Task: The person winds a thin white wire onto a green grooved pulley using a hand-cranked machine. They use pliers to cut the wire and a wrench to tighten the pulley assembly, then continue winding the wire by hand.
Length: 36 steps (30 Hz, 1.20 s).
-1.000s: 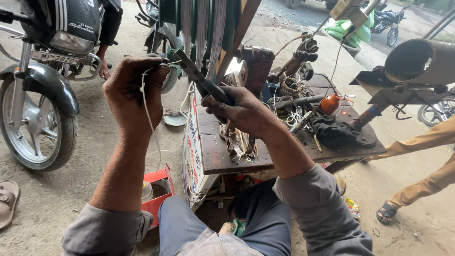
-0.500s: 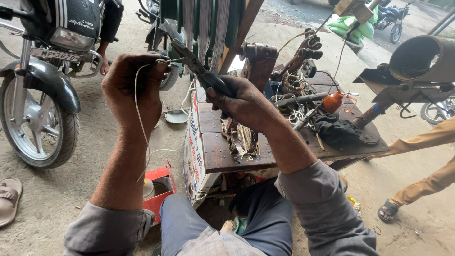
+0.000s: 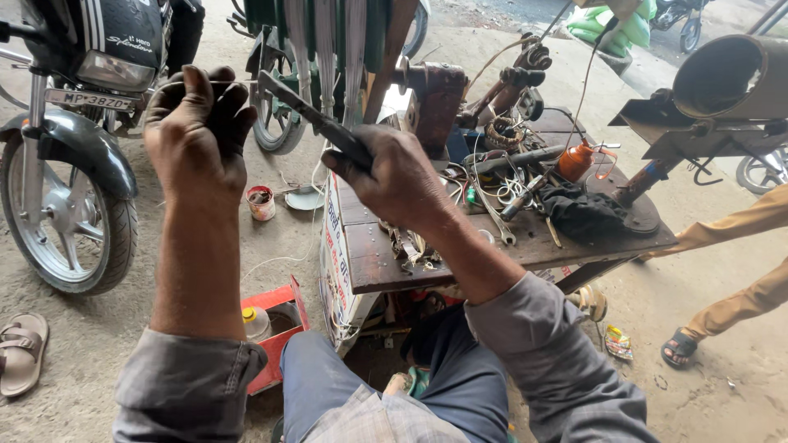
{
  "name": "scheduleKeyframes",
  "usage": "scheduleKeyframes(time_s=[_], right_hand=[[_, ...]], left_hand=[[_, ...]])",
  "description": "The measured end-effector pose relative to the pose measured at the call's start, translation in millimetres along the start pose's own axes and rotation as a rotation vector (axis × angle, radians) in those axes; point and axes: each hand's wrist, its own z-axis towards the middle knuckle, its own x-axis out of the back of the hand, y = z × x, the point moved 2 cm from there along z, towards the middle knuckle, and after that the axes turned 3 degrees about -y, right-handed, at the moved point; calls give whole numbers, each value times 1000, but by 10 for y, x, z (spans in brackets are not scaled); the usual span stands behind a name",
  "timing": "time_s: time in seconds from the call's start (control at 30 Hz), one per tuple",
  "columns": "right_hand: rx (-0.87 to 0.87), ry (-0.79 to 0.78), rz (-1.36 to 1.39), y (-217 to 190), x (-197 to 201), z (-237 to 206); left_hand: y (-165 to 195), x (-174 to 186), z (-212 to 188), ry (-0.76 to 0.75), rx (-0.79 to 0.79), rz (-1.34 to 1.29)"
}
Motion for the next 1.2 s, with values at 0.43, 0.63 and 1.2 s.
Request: scheduleKeyframes(time_s=[0.43,0.63,1.2], right_hand=[[-44,137,918,801,-39,-1795],[-513,659,917,1605,-105,-2707],[-838,669,1026,2236,-811,-4056]], left_hand=[[-469,1050,-542,-800,-218,900],[-1031,833,-1387,-1198,-168,1067],[-3888,-643,-1454,-497,240,970]])
